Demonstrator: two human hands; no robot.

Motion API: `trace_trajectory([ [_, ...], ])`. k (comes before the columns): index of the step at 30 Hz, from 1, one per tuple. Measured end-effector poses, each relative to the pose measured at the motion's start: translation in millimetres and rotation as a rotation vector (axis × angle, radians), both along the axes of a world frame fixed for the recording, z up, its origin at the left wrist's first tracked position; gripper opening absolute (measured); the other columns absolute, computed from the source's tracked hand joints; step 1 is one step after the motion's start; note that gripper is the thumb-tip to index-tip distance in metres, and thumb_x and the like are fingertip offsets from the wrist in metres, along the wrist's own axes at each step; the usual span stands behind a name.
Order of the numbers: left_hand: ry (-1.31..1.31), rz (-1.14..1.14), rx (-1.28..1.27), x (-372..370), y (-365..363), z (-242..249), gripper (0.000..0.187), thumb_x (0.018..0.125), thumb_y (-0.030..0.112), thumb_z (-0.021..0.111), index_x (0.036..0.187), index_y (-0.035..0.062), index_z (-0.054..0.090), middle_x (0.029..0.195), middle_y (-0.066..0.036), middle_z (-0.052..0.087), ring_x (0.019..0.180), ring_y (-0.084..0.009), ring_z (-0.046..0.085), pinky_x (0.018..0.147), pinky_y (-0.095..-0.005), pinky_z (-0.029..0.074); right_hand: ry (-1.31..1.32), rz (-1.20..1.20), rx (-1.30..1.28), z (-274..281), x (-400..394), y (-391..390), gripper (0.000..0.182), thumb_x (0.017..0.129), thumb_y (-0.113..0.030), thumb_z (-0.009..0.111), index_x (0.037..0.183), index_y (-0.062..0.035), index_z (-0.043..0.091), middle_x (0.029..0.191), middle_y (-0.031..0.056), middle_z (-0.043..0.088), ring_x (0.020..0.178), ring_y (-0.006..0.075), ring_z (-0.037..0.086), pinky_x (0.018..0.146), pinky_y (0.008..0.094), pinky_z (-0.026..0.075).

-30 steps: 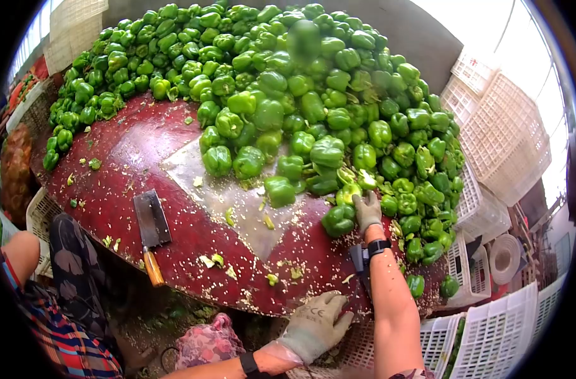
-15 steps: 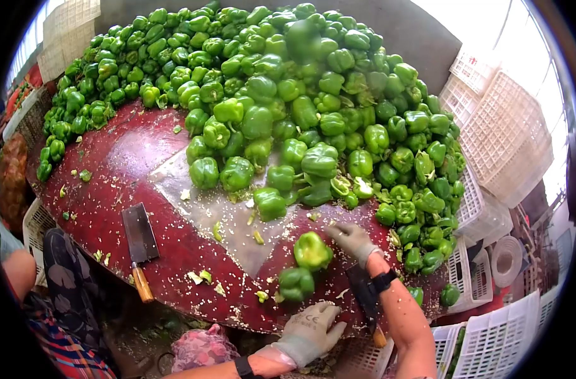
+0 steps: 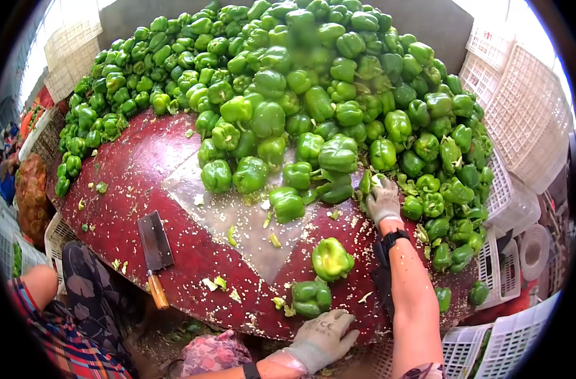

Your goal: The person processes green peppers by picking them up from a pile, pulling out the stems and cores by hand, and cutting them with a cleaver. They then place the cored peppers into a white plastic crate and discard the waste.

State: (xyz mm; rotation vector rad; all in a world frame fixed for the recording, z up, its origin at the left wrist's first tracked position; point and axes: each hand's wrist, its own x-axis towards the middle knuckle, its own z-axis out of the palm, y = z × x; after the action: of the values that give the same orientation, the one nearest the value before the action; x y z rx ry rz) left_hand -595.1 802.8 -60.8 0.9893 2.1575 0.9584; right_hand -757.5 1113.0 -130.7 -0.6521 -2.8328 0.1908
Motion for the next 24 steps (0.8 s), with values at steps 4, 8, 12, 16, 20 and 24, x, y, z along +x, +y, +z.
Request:
trace_trajectory([
  [4,0.054,-0.005,0.033,5.5,2.7,5.3,0.037,0.092,0.038,0.058,0.116,0.0095,0.059,0.111,-0.013,0.06,0.104,-0.0318,0.061,0.088,-0.0433,0.05,0.096,0.283,0.085,-1.2,58.5,-7.6,0.02,0.084,-0.021,0.065,0.097,-0.0072,0.069,0.132,0.018,0.052,0.123,0.0413,0.045,0.108,0.0458,0.038],
  [8,0.092,-0.034,-0.012,12.4,6.7,2.5,0.037,0.093,0.039,0.056,0.116,0.0094,0.06,0.113,-0.012,0.06,0.106,-0.0317,0.06,0.091,-0.0431,0.049,0.077,0.398,0.087,16.5,142.9,-48.9,0.021,0.082,-0.022,0.069,0.097,-0.0068,0.066,0.123,0.0193,0.057,0.117,0.04,0.05,0.103,0.0456,0.042],
  [12,0.097,-0.072,-0.059,12.4,9.7,-1.7,0.039,0.093,0.04,0.054,0.117,0.0093,0.059,0.114,-0.012,0.06,0.111,-0.0308,0.058,0.094,-0.0427,0.047,0.213,0.175,-0.403,42.8,190.8,-60.7,0.03,0.084,-0.021,0.067,0.11,-0.0044,0.064,0.115,0.0198,0.061,0.107,0.035,0.059,0.096,0.0399,0.048],
  [16,0.122,-0.073,-0.071,19.4,12.4,-5.3,0.038,0.093,0.04,0.054,0.115,0.0103,0.06,0.114,-0.012,0.06,0.11,-0.0313,0.058,0.093,-0.0424,0.047,0.239,-0.086,-0.56,19.7,179.0,-42.9,0.037,0.085,-0.023,0.066,0.115,-0.0021,0.062,0.109,0.0196,0.064,0.102,0.0344,0.062,0.088,0.0385,0.05],
  [20,0.152,-0.033,-0.115,19.3,9.1,-0.1,0.036,0.093,0.038,0.054,0.116,0.0108,0.059,0.112,-0.012,0.06,0.109,-0.0315,0.058,0.092,-0.0431,0.048,-0.073,0.013,-0.513,19.8,163.3,-59.6,0.048,0.088,-0.036,0.064,0.119,-0.0001,0.063,0.114,0.0213,0.065,0.108,0.0336,0.062,0.096,0.0385,0.048],
  [24,0.151,0.068,-0.101,7.6,8.7,4.2,0.036,0.093,0.033,0.054,0.12,0.0109,0.054,0.113,-0.013,0.059,0.108,-0.0334,0.059,0.09,-0.0456,0.048,-0.044,0.086,-0.424,29.1,169.6,-88.5,0.04,0.089,-0.038,0.058,0.106,-0.0021,0.066,0.103,0.0212,0.064,0.101,0.0391,0.06,0.09,0.0445,0.047],
])
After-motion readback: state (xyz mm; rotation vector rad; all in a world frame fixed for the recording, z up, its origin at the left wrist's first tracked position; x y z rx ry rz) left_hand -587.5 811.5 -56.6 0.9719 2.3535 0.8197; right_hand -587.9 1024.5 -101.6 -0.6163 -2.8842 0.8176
